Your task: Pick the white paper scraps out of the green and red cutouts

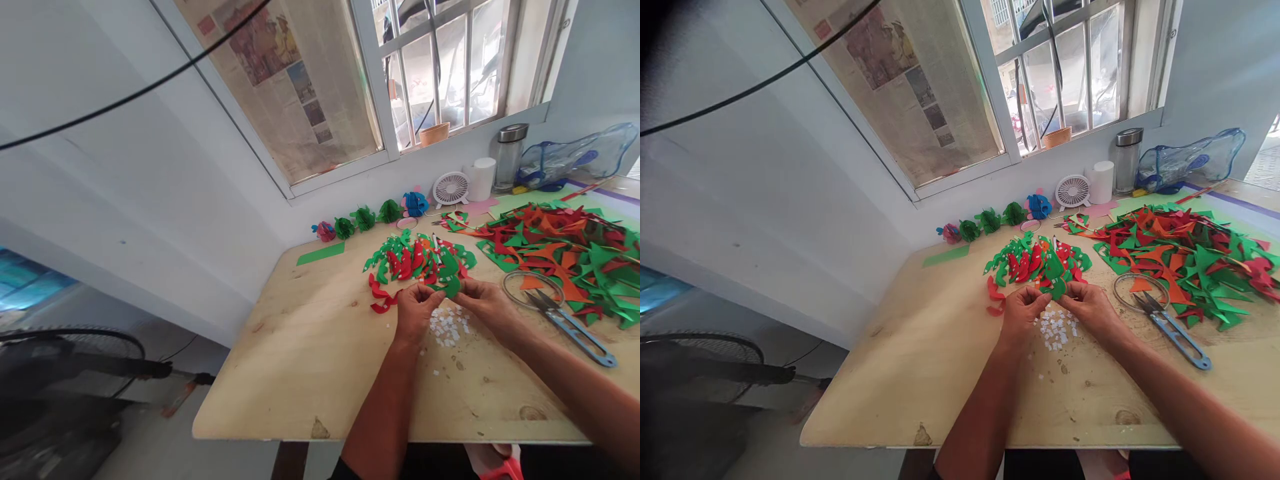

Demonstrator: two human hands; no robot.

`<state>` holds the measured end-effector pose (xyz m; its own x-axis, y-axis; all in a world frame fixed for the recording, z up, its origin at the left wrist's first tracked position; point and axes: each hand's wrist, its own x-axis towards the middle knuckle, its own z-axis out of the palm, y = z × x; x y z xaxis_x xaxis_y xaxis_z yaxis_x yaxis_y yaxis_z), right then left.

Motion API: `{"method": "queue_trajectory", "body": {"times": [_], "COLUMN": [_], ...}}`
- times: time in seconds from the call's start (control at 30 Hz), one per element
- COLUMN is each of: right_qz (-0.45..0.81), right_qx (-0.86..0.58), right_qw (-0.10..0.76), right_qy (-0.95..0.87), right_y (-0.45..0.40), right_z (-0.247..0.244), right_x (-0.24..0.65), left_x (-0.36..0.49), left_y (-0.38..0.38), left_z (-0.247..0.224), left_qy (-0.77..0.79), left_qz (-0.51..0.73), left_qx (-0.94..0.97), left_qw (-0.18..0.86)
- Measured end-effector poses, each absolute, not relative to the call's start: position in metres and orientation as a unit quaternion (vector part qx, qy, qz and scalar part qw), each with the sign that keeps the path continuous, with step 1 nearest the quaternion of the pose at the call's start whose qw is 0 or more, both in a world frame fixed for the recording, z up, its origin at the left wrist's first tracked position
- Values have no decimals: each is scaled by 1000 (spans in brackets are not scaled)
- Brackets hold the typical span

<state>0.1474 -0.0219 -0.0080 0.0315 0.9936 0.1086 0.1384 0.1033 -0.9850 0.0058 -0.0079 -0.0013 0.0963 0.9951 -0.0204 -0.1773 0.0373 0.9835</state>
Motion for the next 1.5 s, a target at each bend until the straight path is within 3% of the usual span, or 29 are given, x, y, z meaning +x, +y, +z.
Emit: {"method": "queue_trajectory", "body": {"times": [1.5], "right_qz": [534], "right_qx": [-492], "right_qw": [490], "right_qy": [-482], "right_y": [-23], "right_z": [3], "right_x": [148], "left_x": [3], "left_y": [-4], "left_z": [-8], "left_qy": [410], "left_qz": [516], "left_qx": [465], "left_qw": [591]}}
